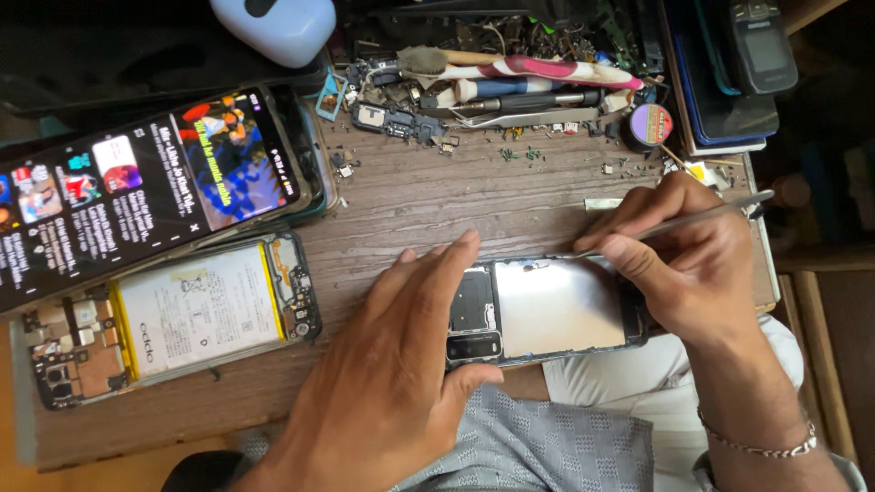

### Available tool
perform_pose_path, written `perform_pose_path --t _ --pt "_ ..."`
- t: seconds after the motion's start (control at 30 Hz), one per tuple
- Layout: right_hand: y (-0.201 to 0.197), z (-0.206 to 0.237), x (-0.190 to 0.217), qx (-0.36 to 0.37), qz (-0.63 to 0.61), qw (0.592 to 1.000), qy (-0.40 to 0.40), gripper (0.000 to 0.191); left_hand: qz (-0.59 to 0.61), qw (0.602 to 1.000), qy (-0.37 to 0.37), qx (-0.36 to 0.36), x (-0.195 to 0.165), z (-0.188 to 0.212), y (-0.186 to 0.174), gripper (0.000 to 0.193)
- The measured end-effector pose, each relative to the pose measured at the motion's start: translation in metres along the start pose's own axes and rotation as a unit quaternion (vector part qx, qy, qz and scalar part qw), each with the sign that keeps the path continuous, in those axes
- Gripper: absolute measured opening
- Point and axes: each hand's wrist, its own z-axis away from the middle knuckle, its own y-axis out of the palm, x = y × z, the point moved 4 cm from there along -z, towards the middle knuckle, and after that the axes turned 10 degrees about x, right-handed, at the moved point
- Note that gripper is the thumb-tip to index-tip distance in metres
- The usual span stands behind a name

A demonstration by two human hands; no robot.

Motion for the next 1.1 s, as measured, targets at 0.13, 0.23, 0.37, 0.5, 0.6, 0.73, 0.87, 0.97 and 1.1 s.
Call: perform_pose_path --t 0.13,0.23,0.37,0.5,0.6,0.73,0.87,0.97,1.1 --pt "0.0022 -0.0005 0.0008 0.013 -0.003 1.0 -0.015 0.02 -0.006 1.0 -0.002 -0.001 -0.0008 0.0011 -0.003 0.099" --pt "0.0025 0.0007 0.0006 0.015 0.012 1.0 -0.022 0.021 -0.013 1.0 0.0 -0.005 -0.0013 0.0005 -0.0028 0.1" --pt "0.002 0.0018 -0.0003 0.022 0.029 0.999 -0.032 0.021 -0.011 1.0 -0.02 0.009 0.0006 0.0011 -0.0005 0.099" --pt "0.0029 0.0023 0.0001 0.022 0.041 0.998 -0.042 0.022 -0.007 0.999 -0.031 0.01 0.0016 0.0006 0.0018 0.099" --pt "0.0037 0.0018 0.002 0.017 0.08 0.996 -0.036 0.021 -0.003 1.0 -0.022 0.01 0.0004 -0.0004 0.0016 0.098" --pt "0.0074 0.0016 0.002 0.009 0.066 0.998 -0.007 0.019 -0.012 1.0 0.016 -0.002 -0.0038 -0.0013 -0.0003 0.096" --pt "0.0046 -0.0006 0.002 0.001 0.082 0.996 0.02 0.018 -0.028 1.0 0.001 -0.002 -0.0056 -0.0004 0.0004 0.096" --pt "0.0021 0.0 0.0034 0.001 0.021 1.0 0.001 0.019 -0.02 0.999 -0.037 0.013 -0.0045 0.0008 0.0009 0.097" --pt "0.0029 0.0014 0.0041 0.009 0.021 1.0 -0.021 0.02 0.001 0.997 -0.069 0.034 -0.0025 0.001 0.0 0.097"
